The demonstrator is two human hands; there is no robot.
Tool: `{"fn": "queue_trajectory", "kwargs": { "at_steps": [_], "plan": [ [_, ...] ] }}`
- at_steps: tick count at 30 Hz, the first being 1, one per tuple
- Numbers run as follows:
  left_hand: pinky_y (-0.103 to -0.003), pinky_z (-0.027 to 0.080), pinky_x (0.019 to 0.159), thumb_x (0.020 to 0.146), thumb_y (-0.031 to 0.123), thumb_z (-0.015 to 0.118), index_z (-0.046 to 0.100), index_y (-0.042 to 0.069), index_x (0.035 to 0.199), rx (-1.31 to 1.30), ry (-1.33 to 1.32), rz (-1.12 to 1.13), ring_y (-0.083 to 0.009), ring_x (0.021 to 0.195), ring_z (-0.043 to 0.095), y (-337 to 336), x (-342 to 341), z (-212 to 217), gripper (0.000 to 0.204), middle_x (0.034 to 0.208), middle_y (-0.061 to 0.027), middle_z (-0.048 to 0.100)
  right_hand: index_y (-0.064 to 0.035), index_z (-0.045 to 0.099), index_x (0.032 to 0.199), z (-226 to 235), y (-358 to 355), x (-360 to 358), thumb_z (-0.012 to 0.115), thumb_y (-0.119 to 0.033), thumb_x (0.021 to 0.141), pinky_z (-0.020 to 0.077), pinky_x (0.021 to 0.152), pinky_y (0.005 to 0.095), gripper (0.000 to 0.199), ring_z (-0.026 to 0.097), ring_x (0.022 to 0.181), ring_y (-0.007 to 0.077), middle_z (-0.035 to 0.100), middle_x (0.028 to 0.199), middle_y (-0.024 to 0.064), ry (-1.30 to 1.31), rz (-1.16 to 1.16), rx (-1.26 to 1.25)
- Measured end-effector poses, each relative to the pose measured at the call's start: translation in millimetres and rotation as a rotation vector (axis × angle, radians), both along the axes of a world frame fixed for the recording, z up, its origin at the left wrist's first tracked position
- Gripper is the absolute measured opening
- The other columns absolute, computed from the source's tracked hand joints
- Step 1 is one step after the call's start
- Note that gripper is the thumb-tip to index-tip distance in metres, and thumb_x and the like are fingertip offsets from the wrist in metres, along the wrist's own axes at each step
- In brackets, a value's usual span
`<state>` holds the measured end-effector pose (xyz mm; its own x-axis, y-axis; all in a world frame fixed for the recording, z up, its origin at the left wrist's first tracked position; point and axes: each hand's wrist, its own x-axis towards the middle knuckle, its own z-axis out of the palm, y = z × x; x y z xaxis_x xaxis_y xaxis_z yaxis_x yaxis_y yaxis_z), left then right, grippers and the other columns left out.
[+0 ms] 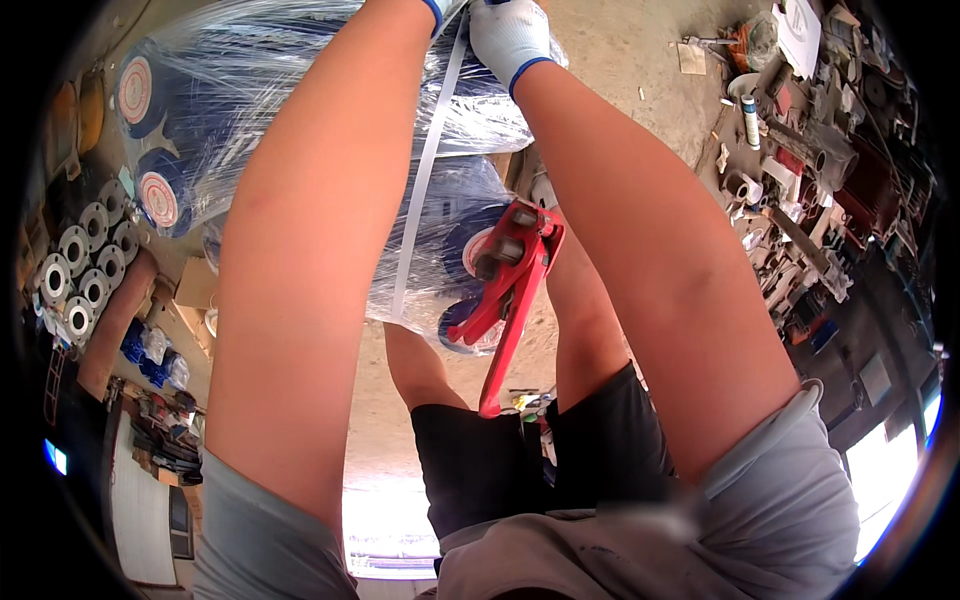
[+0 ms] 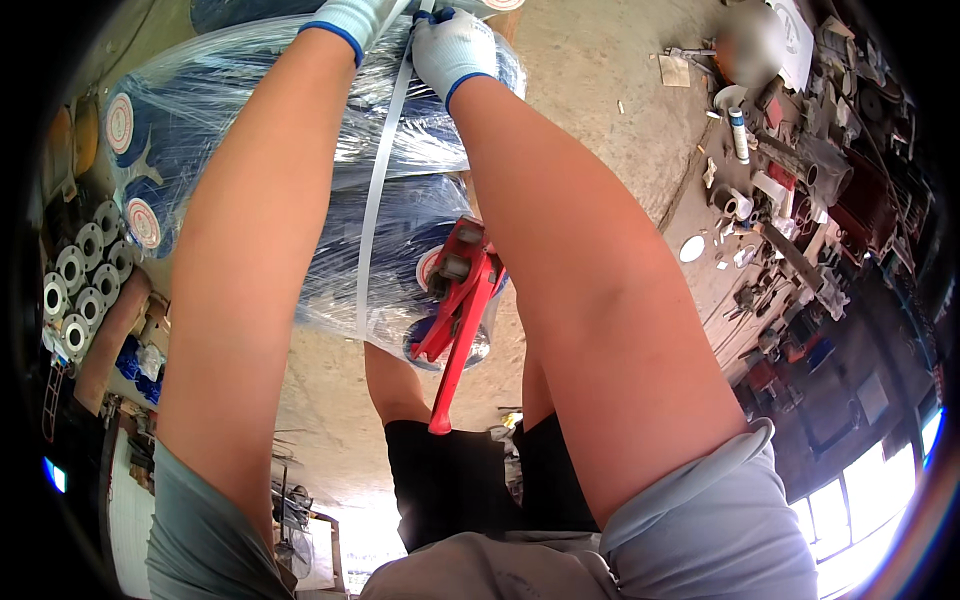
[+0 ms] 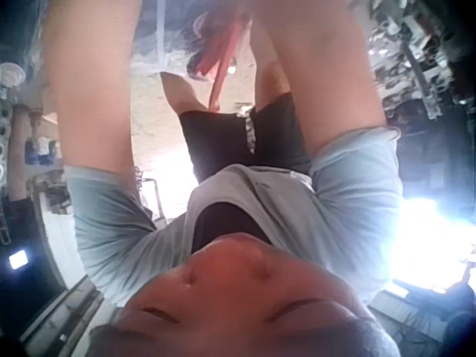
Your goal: The person secures a pallet of shrink-wrapped cylindrical items using plastic strapping. They thread the strap around the load, insert it into a red tensioning tool, and crank to tighten. The strap is then locked and trimmed, leaving the pallet fully strapped.
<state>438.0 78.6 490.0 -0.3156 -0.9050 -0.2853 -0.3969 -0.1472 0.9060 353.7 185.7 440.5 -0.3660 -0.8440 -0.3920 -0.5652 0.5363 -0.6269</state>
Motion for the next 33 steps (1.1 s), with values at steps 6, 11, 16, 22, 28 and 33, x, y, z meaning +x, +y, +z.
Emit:
{"fn": "queue_trajectory", "kwargs": {
  "at_steps": [6,11,16,22,28,33],
  "plan": [
    [-0.043,0.054,0.089,0.105,0.038,0.055,0.075,-0.002,0.109,-0.002,0.061,0.122,-0.0386,0.102,0.073,3,2,-4,0.045,0.106,-0.0242,0.077,-0.0061,0.078,0.104,-3,0,10,0.059,-0.030,0.100,0.0576,0.089,0.0487,0.030,0.073,0.101,0.0436,0.076,0.103,0.0258,0.024,0.026,-0.044],
    [-0.044,0.055,0.086,0.104,0.034,0.057,0.075,0.001,0.106,-0.098,0.013,0.152,-0.0386,0.099,0.073,47,-5,25,0.038,0.100,-0.0246,0.076,-0.0079,0.071,0.124,-66,1,21,0.052,-0.025,0.109,0.0575,0.092,0.0393,0.030,0.072,0.105,0.0279,0.076,0.113,0.0121,-1.227,-0.670,-0.335],
    [-0.040,0.052,0.101,0.102,0.028,0.061,0.069,0.008,0.129,-0.144,-0.209,-0.365,-0.0303,0.115,0.071,80,70,66,0.035,0.119,-0.0226,0.072,-0.0039,0.067,0.121,-61,6,8,0.045,-0.035,0.110,0.0599,0.088,0.0428,0.039,0.071,0.099,0.0303,0.074,0.109,0.0144,-1.338,-0.613,-0.021],
    [-0.034,0.047,0.113,0.103,-0.004,0.053,0.054,-0.006,0.143,0.240,0.136,0.631,-0.0231,0.130,0.063,247,223,156,0.040,0.138,-0.0157,0.065,-0.0031,0.075,0.098,-13,5,-7,0.065,-0.041,0.102,0.0581,0.075,0.0416,0.040,0.074,0.076,0.0303,0.076,0.081,0.0135,-0.061,0.019,-0.026],
    [-0.032,0.055,0.082,0.109,0.027,0.055,0.062,0.009,0.131,1.034,0.033,1.478,-0.0178,0.093,0.066,507,306,63,0.030,0.109,-0.0086,0.069,-0.0036,0.077,0.101,-8,0,9,0.066,-0.037,0.103,0.0563,0.068,0.0379,0.036,0.073,0.071,0.0220,0.075,0.077,0.0103,0.053,0.047,0.001],
    [-0.046,0.059,0.076,0.108,0.038,0.057,0.064,0.011,0.121,1.347,0.848,1.724,-0.0285,0.091,0.069,531,247,-38,0.031,0.105,-0.0101,0.068,-0.0018,0.079,0.109,-60,-2,-20,0.062,-0.036,0.106,0.0534,0.065,0.0347,0.038,0.067,0.071,0.0176,0.075,0.083,0.0053,-0.256,-0.147,0.022]
  ]
}}
